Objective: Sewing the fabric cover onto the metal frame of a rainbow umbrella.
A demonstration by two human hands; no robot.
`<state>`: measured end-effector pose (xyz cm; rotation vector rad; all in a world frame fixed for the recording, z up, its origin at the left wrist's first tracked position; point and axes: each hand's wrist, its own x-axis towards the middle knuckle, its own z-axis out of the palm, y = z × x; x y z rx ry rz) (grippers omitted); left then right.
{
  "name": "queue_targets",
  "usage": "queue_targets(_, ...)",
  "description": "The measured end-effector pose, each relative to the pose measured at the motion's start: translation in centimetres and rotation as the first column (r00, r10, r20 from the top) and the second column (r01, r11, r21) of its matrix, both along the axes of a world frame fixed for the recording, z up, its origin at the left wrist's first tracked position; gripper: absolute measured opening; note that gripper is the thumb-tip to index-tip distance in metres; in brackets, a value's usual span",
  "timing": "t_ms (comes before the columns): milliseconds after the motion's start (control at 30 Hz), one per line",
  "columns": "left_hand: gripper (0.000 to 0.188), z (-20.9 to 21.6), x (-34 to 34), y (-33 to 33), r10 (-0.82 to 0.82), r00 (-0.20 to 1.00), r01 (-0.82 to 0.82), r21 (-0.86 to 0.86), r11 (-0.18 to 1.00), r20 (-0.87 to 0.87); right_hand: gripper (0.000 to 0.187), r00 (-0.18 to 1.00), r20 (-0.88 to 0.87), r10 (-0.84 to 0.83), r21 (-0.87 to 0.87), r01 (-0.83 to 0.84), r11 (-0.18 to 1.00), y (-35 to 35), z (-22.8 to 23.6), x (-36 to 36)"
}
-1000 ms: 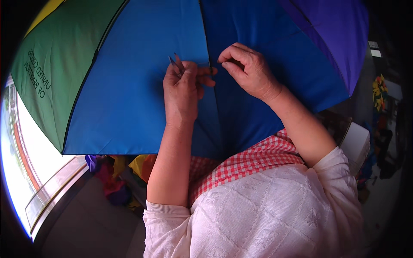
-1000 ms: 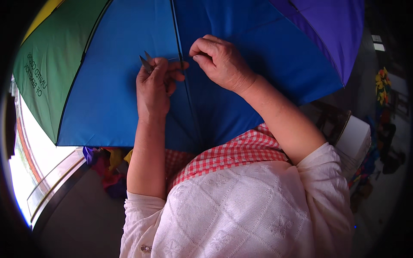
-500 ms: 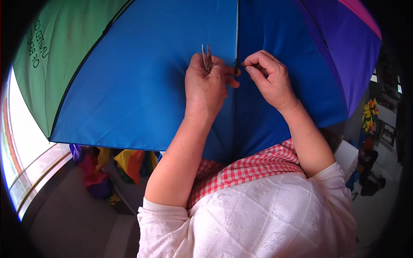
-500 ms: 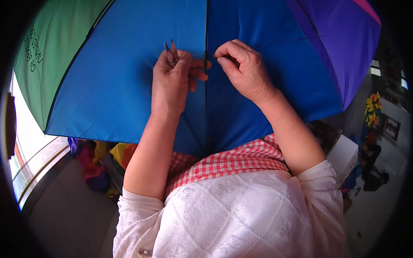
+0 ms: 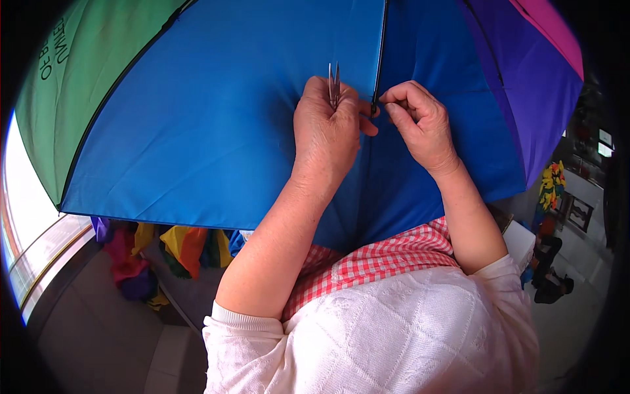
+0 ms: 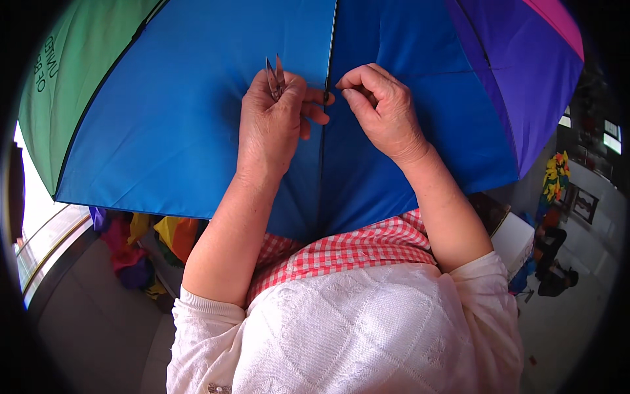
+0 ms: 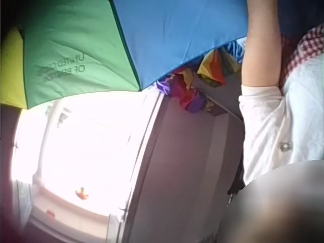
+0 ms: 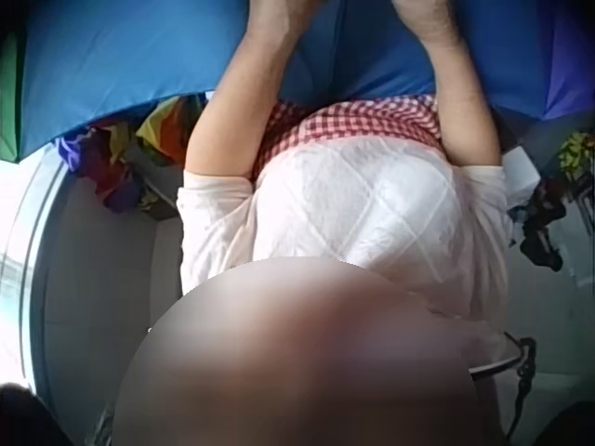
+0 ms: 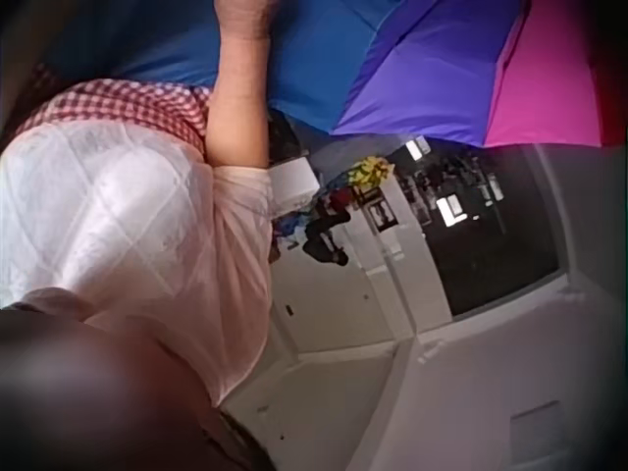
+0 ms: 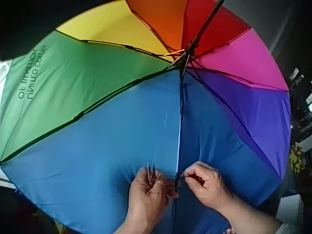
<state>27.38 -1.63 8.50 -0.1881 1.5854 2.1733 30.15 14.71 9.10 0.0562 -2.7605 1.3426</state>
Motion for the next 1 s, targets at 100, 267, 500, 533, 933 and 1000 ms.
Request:
queue_targets(100, 0.010, -0.1, 0.1, 0.3, 0.044, 0.999, -0.045, -0.030, 0.999, -0.023, 0.004, 0.996, 0.076, -0.050, -0.062, 0.055, 0.997, -0.5, 0.8, -0.6)
queue_targets(267, 0.010, 0.0, 0.2, 0.5, 0.062, 0.998, -0.063, -0.059, 0.996, -0.029, 0.017, 0.977, 0.187, -0.099, -0.142, 0.127, 0.982, -0.5, 0.4, -3.0)
queue_targets(500, 0.010, -0.2, 0.2, 0.1, 0.074, 0.996, -0.078, -0.096, 0.992, -0.042, 0.021, 0.963, 0.266, -0.048, -0.179, 0.098, 0.979, -1.1, 0.9, -3.7)
queue_targets(533, 0.011, -0.2, 0.2, 0.1, 0.070, 0.997, -0.073, -0.102, 0.992, -0.035, 0.020, 0.959, 0.278, -0.051, -0.201, 0.111, 0.973, -1.2, 1.0, -3.5)
queue_targets(933, 0.007, 0.4, -0.3, 0.2, 0.011, 0.998, -0.009, -0.030, 1.000, 0.067, 0.006, 0.992, 0.073, 0.101, -0.002, -0.101, 0.995, -0.5, 0.2, -1.6)
queue_targets(1000, 0.008, 0.0, -0.3, 0.6, -0.020, 0.998, 0.023, -0.062, 0.998, 0.053, 0.005, 0.991, -0.048, 0.123, 0.154, -0.114, 0.981, 1.3, 0.1, -1.9)
